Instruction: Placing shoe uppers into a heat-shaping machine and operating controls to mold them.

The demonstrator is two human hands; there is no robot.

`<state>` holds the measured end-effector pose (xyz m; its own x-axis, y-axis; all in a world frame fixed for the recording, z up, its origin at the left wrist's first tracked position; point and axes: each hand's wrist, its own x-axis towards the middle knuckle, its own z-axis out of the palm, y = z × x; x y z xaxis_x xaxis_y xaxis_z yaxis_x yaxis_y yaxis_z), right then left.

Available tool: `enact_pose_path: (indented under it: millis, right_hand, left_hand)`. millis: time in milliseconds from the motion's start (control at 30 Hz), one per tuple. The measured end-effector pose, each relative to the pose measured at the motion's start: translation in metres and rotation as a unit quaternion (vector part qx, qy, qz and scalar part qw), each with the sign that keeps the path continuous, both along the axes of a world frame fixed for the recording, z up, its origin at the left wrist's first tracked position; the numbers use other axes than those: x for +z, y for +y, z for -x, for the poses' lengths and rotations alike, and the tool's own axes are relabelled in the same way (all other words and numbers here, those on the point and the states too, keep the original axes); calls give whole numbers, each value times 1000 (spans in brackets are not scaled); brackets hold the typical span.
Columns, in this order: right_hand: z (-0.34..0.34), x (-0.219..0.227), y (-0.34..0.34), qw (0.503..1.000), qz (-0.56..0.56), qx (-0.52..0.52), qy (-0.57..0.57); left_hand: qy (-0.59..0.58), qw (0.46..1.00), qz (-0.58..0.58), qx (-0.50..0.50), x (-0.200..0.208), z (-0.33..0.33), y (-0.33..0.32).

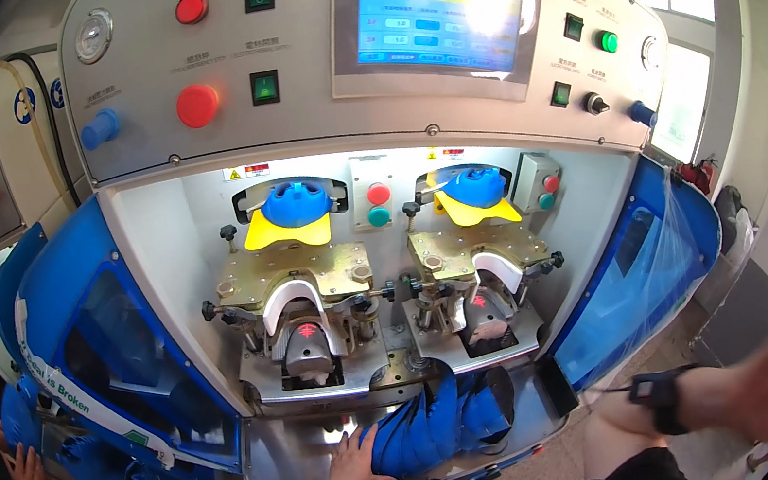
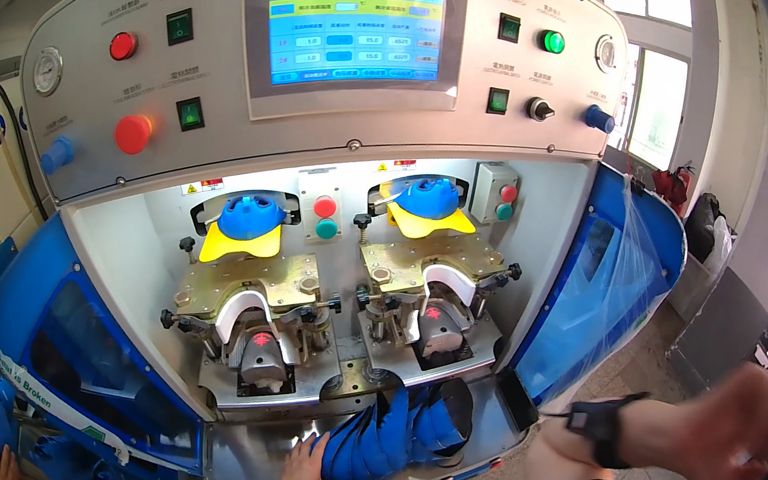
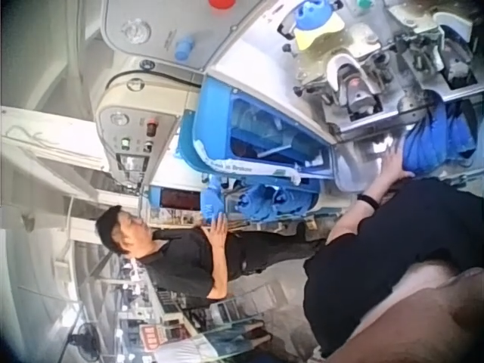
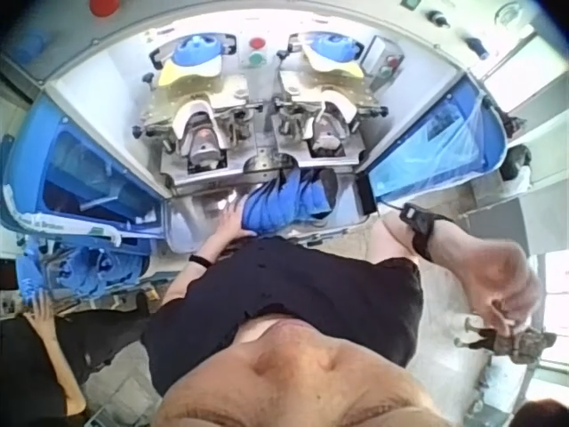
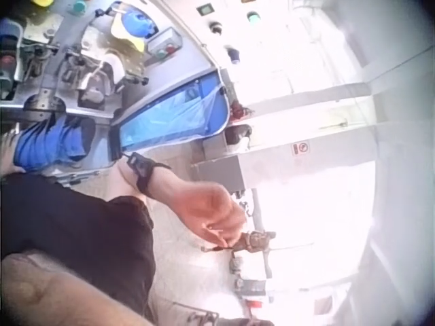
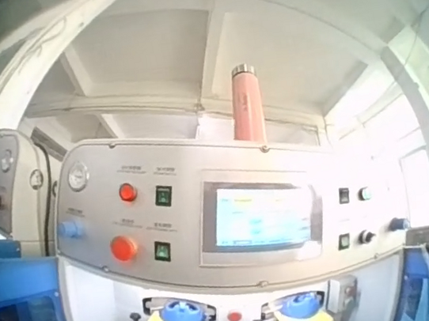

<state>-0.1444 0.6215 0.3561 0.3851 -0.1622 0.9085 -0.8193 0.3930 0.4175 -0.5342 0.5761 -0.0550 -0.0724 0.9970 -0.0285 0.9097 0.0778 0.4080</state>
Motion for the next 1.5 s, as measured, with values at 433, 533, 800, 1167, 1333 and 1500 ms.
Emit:
enact_pose_path:
  millis: [433, 533, 800, 1167, 1333, 1500]
  right_hand:
    - [346, -83, 197, 700, 184, -502, -473]
    - [400, -71, 224, 705, 158, -554, -415]
    - [375, -101, 290, 433, 133, -846, -281]
    - [454, -90, 244, 653, 157, -617, -411]
    - [439, -117, 196, 616, 178, -583, -499]
    - [371, -218, 59, 649, 115, -629, -412]
  left_hand:
    - [-171, 965, -190, 52, 95, 28, -18]
    - [-186, 957, -220, 44, 107, 30, -23]
    - [-229, 931, -257, 120, 73, 77, -69]
    - [-276, 930, -238, 37, 103, 86, -34]
    - [-592, 799, -105, 31, 104, 88, -25]
    - [-808, 585, -59, -32, 88, 109, -29]
